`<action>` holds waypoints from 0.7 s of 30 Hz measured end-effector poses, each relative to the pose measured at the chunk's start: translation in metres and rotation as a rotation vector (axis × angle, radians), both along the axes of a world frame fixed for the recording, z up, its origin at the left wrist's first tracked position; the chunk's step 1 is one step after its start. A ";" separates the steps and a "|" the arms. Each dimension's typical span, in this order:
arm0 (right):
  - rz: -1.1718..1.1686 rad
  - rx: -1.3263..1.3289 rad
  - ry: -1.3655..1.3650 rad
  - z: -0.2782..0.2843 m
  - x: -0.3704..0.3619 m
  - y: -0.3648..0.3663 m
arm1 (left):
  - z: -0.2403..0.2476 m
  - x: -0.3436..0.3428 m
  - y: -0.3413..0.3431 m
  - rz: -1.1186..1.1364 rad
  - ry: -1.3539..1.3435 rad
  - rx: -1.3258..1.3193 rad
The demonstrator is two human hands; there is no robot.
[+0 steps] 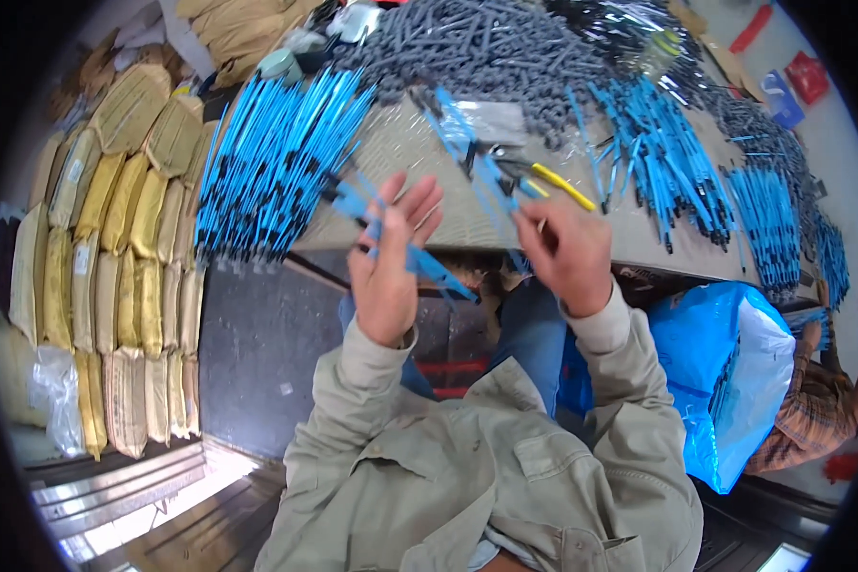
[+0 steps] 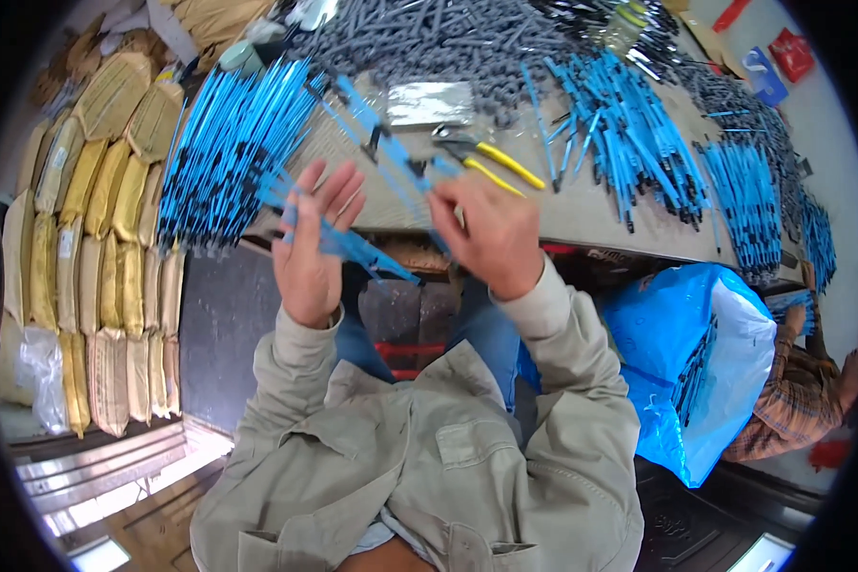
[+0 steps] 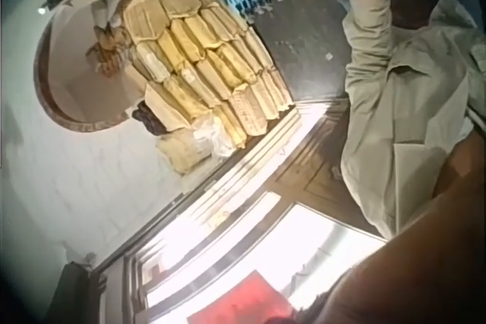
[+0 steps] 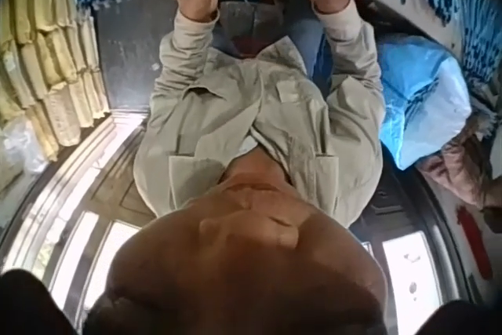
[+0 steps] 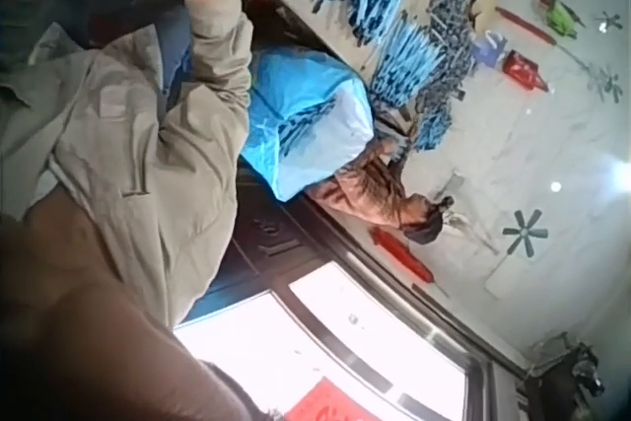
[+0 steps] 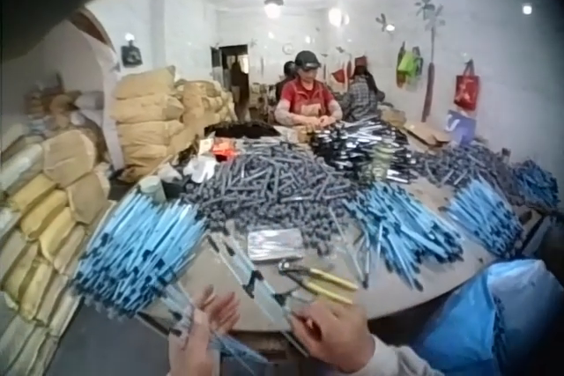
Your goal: The person assembles a multi-pronged blue component by inserting blue plastic rods into a black hub, then uses pliers to adjust the rods.
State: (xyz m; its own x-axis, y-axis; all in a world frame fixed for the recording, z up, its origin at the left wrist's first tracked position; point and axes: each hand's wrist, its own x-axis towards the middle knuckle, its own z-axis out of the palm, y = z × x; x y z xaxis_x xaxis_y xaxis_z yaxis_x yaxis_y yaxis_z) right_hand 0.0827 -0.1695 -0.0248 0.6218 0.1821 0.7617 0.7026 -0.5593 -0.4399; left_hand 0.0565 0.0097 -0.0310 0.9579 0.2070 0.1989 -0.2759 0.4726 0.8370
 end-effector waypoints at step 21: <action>-0.425 -0.088 0.301 -0.040 0.078 -0.117 | 0.008 -0.033 0.033 -0.280 -0.090 -0.120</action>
State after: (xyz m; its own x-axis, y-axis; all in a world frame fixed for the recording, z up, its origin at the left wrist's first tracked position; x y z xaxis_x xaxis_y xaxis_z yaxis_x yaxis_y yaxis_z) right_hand 0.1606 -0.2860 -0.0646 0.8435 -0.0786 0.5314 0.2558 -0.8111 -0.5260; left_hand 0.0239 0.0429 -0.0234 0.9605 -0.0351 0.2760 -0.1919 0.6345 0.7487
